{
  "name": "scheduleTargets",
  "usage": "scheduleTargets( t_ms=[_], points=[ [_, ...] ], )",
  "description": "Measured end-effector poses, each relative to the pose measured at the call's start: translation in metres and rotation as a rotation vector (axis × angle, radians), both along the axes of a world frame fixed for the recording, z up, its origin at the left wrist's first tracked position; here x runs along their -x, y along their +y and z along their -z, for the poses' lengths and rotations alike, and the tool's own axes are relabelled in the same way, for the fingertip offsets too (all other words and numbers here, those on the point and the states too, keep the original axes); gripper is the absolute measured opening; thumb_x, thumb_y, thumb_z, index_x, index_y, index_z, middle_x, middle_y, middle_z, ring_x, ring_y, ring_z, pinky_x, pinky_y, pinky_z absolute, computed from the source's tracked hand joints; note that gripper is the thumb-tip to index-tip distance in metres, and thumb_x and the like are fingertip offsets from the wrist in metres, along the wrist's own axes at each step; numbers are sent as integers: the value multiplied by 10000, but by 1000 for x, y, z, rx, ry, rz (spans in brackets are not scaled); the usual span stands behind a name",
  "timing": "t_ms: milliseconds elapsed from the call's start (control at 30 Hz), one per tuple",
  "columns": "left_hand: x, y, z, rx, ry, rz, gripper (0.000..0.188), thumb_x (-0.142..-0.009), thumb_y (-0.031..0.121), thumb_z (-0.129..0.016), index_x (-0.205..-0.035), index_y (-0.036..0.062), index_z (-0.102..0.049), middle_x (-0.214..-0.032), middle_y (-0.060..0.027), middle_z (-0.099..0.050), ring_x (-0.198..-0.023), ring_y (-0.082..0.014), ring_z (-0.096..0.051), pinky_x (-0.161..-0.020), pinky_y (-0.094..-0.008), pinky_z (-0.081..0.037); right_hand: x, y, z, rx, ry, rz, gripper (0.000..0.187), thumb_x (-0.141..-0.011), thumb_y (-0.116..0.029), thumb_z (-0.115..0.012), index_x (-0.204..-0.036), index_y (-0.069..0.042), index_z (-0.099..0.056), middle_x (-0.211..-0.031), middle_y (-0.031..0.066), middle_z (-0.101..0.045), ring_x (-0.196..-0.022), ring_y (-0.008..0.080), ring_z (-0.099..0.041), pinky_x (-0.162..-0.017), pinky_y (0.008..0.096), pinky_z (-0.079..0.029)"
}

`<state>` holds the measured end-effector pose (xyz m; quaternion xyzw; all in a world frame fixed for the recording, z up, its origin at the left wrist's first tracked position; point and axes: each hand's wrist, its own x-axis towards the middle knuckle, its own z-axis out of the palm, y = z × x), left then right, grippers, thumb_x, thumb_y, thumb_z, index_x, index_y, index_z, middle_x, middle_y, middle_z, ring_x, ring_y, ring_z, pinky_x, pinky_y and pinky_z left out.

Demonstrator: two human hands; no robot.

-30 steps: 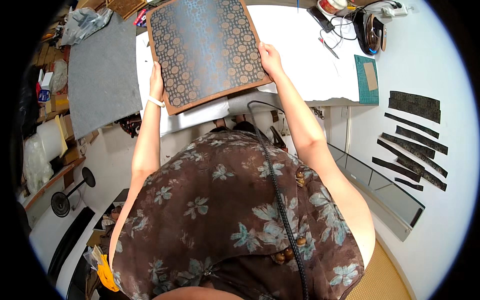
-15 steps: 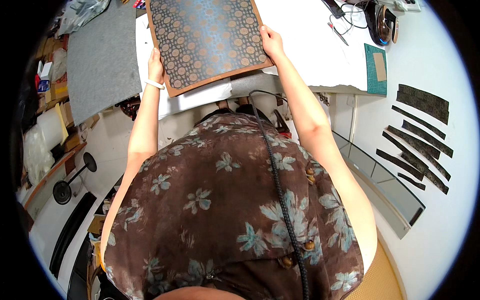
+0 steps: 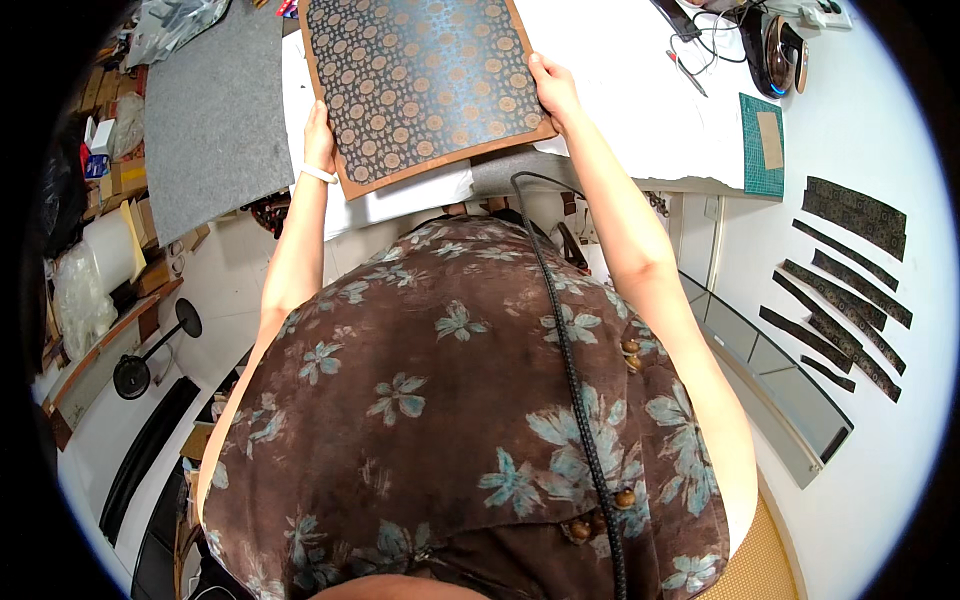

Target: The person assembles a decorative panel by applying adhesive to a patterned board and attaching a brown backing. They use a yellow utility knife to spread the adhesive and a yellow sponge to press the layers together. The person handles multiple boards, flipping them over and smoothing the surfaces to ensure adhesion.

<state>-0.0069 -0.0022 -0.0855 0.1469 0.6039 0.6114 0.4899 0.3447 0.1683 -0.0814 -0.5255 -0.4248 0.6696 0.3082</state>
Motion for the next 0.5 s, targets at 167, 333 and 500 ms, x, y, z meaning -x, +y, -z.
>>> scheduleTargets(
  t_ms=[167, 333, 500],
  points=[
    [11, 2, -3, 3, 5, -23, 402, -1069, 298, -431, -1306, -15, -514, -1216, -108, -633, -1070, -194, -625, -915, -337, -521, 2, -3, -25, 20, -98, -61, 479, -1026, -379, -531, -1308, 3, -593, -1195, 94, -667, -1059, 158, -616, -928, 298, -484],
    [35, 16, -1, 115, 27, -273, 349, -1033, 119, -496, -1321, -78, -502, -1252, -164, -627, -1147, -257, -619, -949, -389, -520, -18, -40, -19, -254, -320, 129, 502, -1021, -381, -521, -1289, 41, -572, -1205, 144, -650, -1106, 182, -590, -975, 303, -451],
    [44, 26, -6, 148, 313, -91, 404, -1033, 188, -497, -1340, -75, -489, -1347, -166, -564, -1226, -265, -568, -1018, -402, -468, -34, -109, -6, -783, -621, 95, 499, -961, -294, -623, -1319, 38, -517, -1270, 186, -548, -1202, 282, -534, -1023, 382, -429]
  ],
)
